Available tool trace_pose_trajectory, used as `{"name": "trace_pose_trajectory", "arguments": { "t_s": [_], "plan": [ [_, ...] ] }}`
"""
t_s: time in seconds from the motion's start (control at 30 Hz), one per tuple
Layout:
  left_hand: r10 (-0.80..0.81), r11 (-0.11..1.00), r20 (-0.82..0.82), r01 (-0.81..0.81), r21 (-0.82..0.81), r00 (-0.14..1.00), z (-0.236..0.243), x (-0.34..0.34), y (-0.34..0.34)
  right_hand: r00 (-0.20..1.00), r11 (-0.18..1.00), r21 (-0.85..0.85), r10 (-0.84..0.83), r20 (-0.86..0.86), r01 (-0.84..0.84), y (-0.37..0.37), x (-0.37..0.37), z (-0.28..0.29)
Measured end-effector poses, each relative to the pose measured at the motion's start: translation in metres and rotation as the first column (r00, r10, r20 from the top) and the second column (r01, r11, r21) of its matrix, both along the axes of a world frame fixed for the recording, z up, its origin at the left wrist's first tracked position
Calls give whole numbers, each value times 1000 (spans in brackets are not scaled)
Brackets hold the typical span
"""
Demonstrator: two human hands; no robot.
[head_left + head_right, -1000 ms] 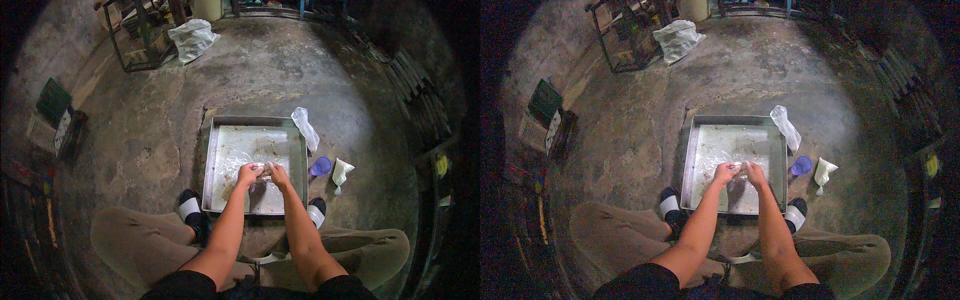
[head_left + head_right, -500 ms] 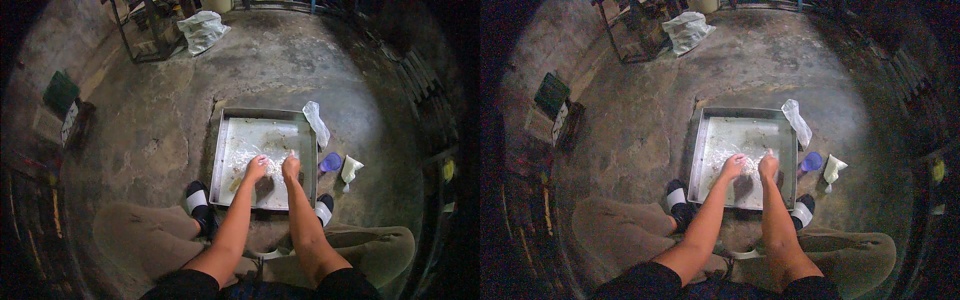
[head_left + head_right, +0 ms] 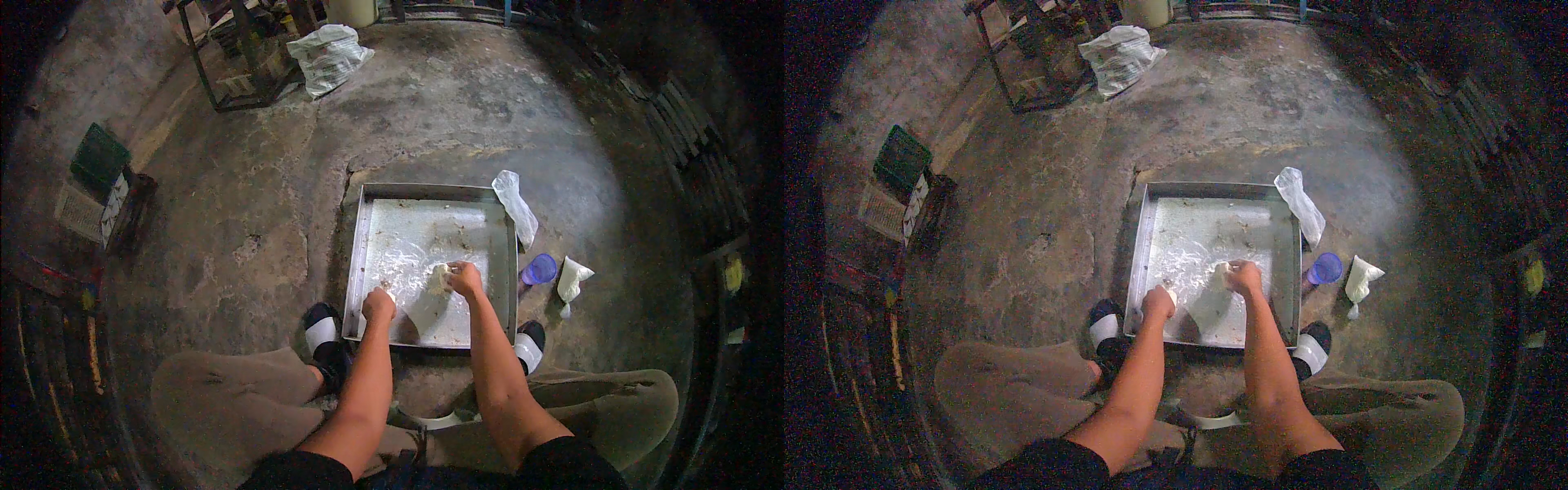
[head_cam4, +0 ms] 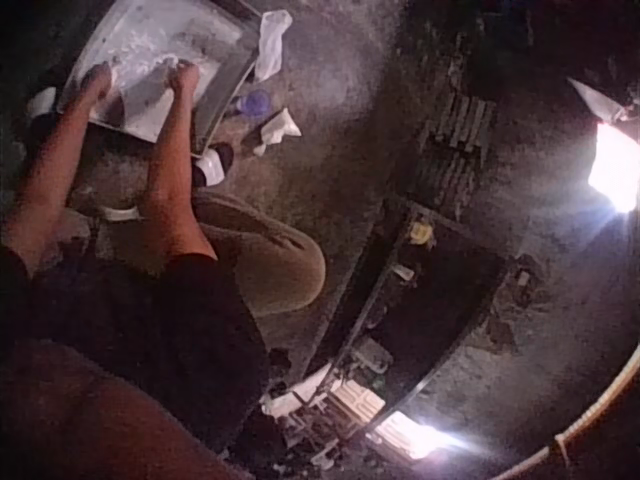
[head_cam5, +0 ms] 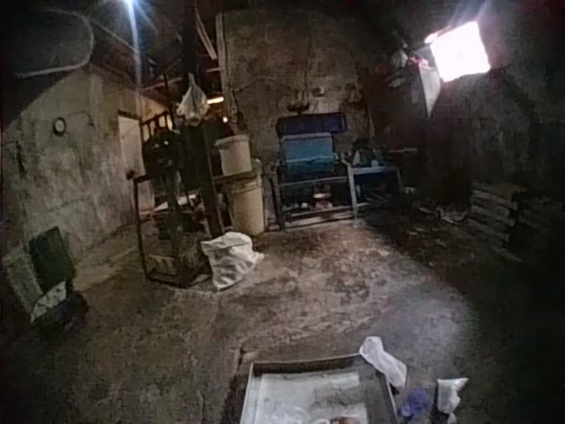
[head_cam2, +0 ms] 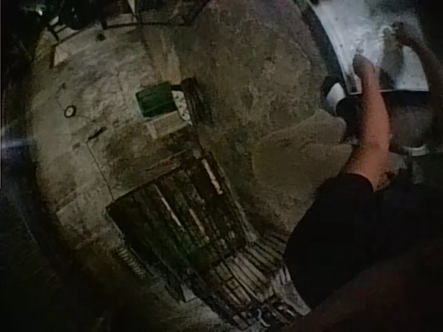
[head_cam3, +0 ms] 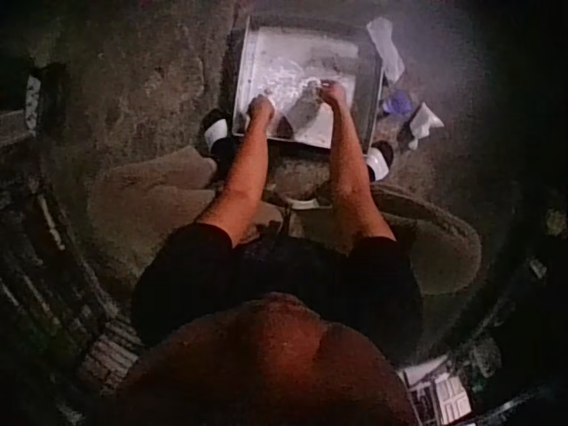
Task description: The person takes small pieces of dough from a metal tray and rolls them between their palms into small shapes before placing them back on the tray.
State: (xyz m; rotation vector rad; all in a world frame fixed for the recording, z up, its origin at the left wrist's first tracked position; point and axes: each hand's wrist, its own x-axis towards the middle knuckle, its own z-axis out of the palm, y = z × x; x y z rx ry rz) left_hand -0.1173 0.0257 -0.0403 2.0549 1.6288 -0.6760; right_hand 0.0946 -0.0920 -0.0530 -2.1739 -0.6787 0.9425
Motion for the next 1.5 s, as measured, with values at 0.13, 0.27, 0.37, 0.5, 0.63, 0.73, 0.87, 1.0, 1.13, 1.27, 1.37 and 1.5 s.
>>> {"name": "trace_pose_trajectory", "arguments": {
  "t_s": [0.13,0.27,0.37,0.5,0.63,0.73,0.87,1.0,1.13,1.27,1.37,1.5],
  "plan": [
    [-198,976,360,219,-16,912,7,32,4,962,989,123,-43,-268,78,-18,10,0],
    [-25,998,704,-21,56,710,33,71,-16,701,882,248,-122,-703,401,-14,4,1],
    [-114,989,697,12,150,708,53,89,-37,498,857,81,-216,-840,509,-8,-2,21],
    [-239,971,793,153,185,560,50,111,-54,869,893,139,-364,-335,427,0,7,13],
    [318,879,909,274,-389,269,37,94,-50,847,846,-34,-532,8,532,-2,0,38],
    [483,844,799,53,-534,358,27,97,-32,815,815,7,-579,34,579,3,10,37],
    [769,547,477,-51,-836,426,27,95,-24,797,795,77,-604,12,601,6,-1,41],
    [833,433,381,-43,-901,402,39,108,-41,868,871,-2,-489,83,491,14,-19,37],
    [851,522,449,-343,-781,272,25,128,-49,963,960,201,-150,-225,197,8,-18,11],
    [680,704,605,-601,-379,414,-15,104,-17,994,974,206,-78,-78,92,27,-37,41],
    [554,795,589,-583,-166,588,6,115,-40,834,921,352,-324,446,169,12,-38,56],
    [387,816,777,-577,-38,496,-12,101,-26,893,976,96,-218,394,196,29,-63,98]
  ]
}}
